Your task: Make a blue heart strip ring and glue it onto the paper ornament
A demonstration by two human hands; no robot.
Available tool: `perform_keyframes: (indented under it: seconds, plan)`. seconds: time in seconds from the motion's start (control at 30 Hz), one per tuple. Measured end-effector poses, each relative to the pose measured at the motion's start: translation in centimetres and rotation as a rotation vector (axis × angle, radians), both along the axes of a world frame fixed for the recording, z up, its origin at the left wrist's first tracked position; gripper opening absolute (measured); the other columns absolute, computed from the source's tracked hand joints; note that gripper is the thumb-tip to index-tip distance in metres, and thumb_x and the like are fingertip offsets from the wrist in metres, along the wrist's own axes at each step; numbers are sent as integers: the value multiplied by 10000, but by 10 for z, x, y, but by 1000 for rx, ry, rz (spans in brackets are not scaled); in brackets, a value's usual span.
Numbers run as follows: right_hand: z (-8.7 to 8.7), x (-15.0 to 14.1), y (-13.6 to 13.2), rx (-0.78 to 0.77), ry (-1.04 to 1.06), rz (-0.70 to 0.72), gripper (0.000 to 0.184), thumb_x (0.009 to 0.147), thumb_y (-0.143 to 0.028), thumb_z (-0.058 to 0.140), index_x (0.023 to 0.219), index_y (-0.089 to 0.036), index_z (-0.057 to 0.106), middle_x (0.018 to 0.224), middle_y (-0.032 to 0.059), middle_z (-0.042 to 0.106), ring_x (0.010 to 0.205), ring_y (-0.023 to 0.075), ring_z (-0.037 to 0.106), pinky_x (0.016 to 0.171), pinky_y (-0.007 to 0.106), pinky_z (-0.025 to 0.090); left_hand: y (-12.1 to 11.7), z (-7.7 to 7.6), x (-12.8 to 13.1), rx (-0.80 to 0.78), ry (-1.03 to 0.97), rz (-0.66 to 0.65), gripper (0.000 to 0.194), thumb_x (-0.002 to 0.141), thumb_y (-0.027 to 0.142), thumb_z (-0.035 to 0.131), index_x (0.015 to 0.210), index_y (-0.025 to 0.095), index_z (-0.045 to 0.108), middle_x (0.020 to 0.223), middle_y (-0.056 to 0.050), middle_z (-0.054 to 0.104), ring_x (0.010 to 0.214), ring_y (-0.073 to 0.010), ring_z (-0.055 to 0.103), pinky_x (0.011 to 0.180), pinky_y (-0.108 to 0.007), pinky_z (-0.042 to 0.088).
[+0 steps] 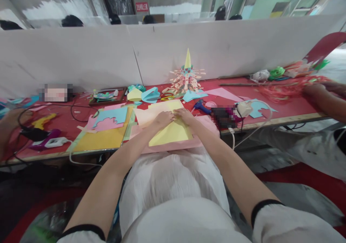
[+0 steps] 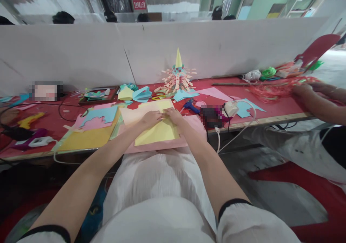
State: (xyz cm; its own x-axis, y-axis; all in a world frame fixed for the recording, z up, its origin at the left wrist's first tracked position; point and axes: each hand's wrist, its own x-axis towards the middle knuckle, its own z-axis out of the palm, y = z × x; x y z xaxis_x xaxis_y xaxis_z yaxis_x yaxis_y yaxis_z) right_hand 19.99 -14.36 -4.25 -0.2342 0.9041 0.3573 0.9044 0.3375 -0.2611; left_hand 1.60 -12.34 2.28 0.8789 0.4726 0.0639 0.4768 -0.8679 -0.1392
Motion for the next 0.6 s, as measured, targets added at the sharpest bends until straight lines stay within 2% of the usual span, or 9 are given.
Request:
perform_keyframes:
  seconds: [0.2, 0.6]
  plan:
    - [7, -3, -6, -31, -32, -27, 415, 822, -73, 464, 1142, -269, 640, 1284, 17, 570, 1154, 198, 505, 986, 359, 397, -1, 1, 0, -15, -11, 9, 264, 893, 236, 445, 1068, 206, 641, 1082, -64, 634, 1023, -188, 582, 833, -278, 429]
    - [11, -6, -10, -53, -37, -54, 382, 860, -141, 473, 1193, -274, 605, 1281, 30, 572, 1150, 205, 513, 986, 377, 397, 0, 0, -1, -16, -18, 20, 287, 902, 231, 428, 1065, 247, 664, 1018, -54, 623, 970, -159, 589, 839, -263, 426]
